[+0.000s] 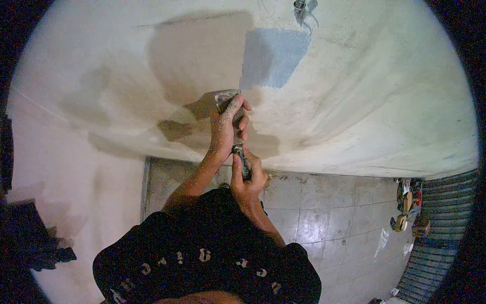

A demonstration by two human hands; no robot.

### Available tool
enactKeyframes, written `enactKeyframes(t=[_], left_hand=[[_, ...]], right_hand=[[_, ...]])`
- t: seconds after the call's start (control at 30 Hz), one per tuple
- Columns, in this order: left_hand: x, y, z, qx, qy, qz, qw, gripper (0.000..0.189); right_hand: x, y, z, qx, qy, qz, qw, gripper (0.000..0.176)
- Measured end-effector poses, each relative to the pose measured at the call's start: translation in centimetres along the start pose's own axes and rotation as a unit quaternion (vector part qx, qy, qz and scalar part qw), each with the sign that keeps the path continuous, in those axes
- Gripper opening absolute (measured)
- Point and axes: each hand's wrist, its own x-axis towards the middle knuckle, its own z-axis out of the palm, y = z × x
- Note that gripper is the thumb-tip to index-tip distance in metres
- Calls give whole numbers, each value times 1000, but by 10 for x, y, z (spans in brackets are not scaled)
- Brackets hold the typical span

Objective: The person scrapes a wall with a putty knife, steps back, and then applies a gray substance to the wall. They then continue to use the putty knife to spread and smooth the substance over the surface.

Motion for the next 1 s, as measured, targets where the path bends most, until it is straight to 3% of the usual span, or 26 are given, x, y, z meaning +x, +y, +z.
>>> enactKeyframes(t=[0.1,0.2,0.3,0.4,0.6,0.8,0.9,1.0], left_hand=[[-3,5,3,-8,4,-3,1000,35],[0,11,6,-15,5,9,1000,35],[-2,32,16,1,10,22,1000,35],[-1,17,9,-21,8,7,1000,35],[-1,32,15,-28,-6,9,1000,33],[1,4,3,-1,7,4,1000,34],[-6,4,4,9,11,-10,1000,34],[-2,1,4,-2,4,-5,1000,34]], right_hand=[[4,-4,0,-15,14,-41,999,28],[8,-9,0,21,-5,12,1000,27],[19,-22,0,29,5,0,1000,26],[10,-11,2,15,15,-13,1000,26],[15,-23,-1,46,-2,44,998,26],[10,-18,-6,3,-2,-22,1000,27],[7,-22,-6,24,-15,52,998,27],[4,-8,-1,-9,15,-26,1000,27]])
